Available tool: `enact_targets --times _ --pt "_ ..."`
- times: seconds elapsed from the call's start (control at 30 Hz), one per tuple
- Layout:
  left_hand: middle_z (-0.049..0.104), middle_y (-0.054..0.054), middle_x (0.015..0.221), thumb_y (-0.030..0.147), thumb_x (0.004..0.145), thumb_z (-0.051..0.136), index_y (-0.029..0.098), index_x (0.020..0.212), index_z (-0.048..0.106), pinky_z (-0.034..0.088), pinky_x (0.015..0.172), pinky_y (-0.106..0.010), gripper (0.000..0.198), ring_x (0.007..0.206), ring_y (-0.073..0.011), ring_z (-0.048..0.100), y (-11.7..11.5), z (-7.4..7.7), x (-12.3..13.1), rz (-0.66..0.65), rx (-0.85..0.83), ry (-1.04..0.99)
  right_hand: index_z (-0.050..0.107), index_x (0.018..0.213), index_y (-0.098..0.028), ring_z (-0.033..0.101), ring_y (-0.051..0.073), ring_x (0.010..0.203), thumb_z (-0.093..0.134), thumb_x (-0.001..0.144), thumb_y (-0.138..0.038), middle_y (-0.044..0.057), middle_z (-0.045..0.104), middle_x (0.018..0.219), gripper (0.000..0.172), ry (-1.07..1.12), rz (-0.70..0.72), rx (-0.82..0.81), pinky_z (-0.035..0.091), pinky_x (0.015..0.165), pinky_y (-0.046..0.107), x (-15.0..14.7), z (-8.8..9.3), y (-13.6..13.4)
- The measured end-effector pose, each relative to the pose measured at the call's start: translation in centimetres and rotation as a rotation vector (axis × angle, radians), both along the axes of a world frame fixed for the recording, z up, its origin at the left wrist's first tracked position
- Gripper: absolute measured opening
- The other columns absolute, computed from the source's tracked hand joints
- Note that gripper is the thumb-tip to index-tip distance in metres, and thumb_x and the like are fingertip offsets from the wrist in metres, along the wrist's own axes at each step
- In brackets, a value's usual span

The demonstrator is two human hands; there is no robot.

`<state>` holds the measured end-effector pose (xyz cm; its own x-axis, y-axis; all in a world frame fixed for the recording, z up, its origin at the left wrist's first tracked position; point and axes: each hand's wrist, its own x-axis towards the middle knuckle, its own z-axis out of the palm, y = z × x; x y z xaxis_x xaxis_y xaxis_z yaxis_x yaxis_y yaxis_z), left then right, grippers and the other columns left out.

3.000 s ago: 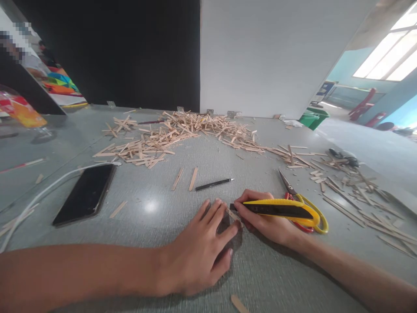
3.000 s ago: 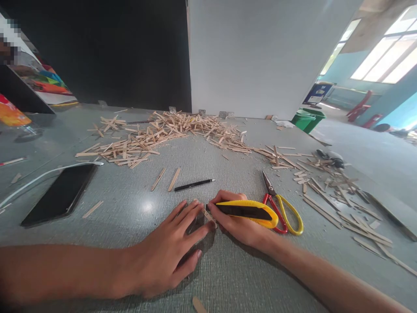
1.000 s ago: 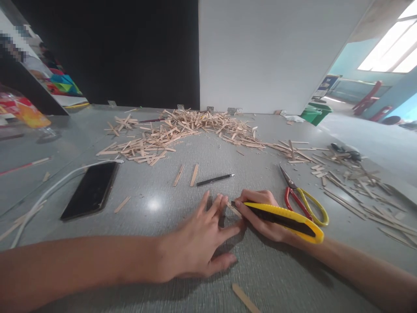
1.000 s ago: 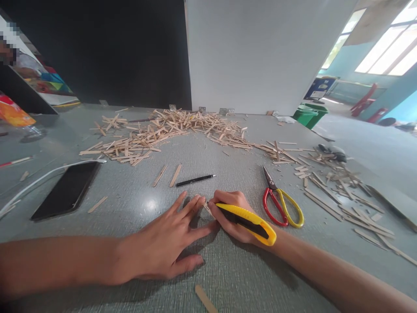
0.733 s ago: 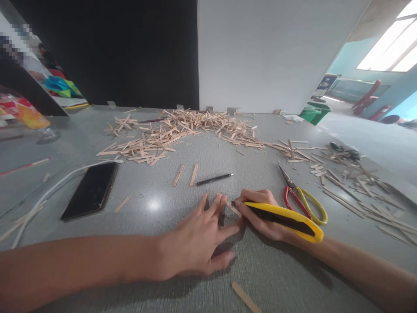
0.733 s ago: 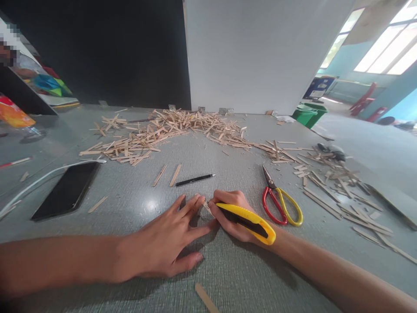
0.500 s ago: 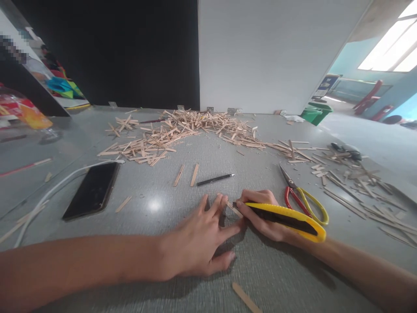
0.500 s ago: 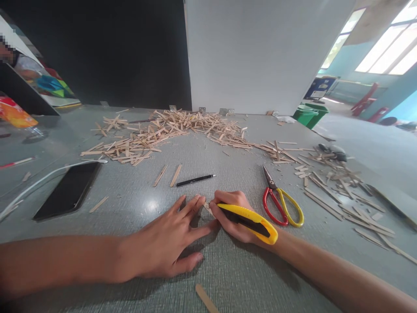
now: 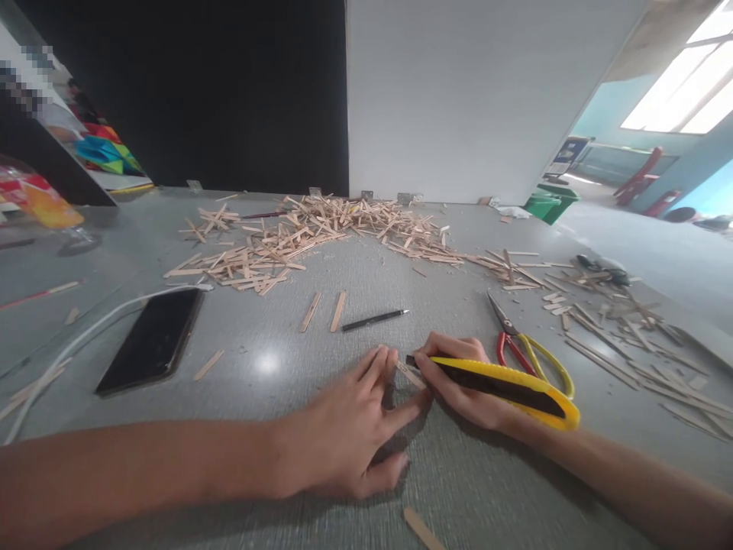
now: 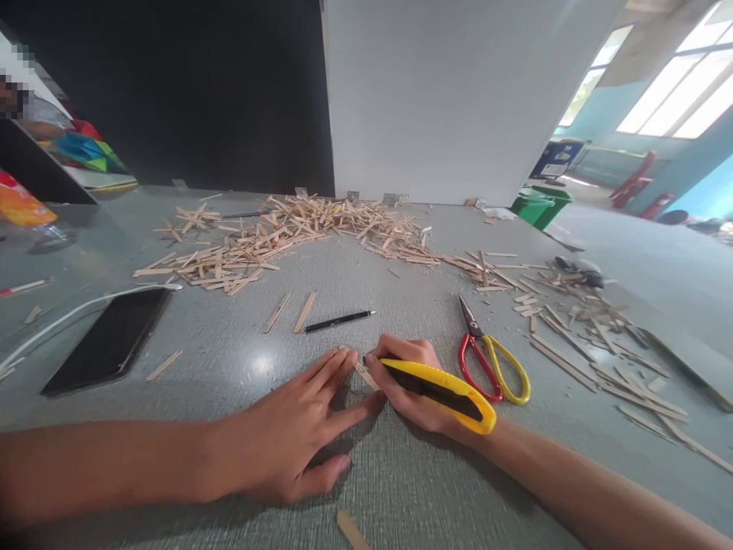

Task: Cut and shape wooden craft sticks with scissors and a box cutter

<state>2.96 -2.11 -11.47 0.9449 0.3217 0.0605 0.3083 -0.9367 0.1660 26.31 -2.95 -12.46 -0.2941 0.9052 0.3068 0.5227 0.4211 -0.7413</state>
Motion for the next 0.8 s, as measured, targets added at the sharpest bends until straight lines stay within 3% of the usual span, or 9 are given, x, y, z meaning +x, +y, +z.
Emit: enact_targets --times 0.17,0.53,0.8 --pt "0.044 -0.031 0.158 0.049 0.100 0.052 0.010 0.160 0.037 0.031 0.121 -0.064 0.072 0.149 -0.0509 0.037 0.08 -0.04 0.06 -0.006 0.017 0.015 0.058 0.077 -0.022 0.048 0.011 0.054 0.057 0.103 -0.037 -0.005 0.056 0.062 0.030 -0.004 0.011 -0.011 0.039 0.060 0.028 -0.26 -0.10 0.32" --pt "0.045 -0.039 0.152 0.051 0.102 0.046 0.008 0.160 0.036 0.039 0.117 -0.063 0.073 0.145 -0.0561 0.039 0.00 0.35 0.05 -0.012 0.083 0.080 0.058 0.076 -0.022 0.046 0.011 0.055 0.058 0.103 -0.036 -0.007 0.054 0.062 0.031 -0.017 -0.003 -0.005 0.038 0.059 0.027 -0.26 -0.67 0.68" --pt "0.047 -0.038 0.152 0.053 0.101 0.045 0.008 0.159 0.036 0.037 0.118 -0.064 0.074 0.145 -0.0547 0.039 -0.02 0.16 -0.02 -0.010 0.082 0.074 0.059 0.078 -0.022 0.049 0.012 0.057 0.057 0.104 -0.037 -0.005 0.057 0.065 0.030 -0.033 0.016 0.013 0.039 0.060 0.027 -0.10 -0.85 0.63"
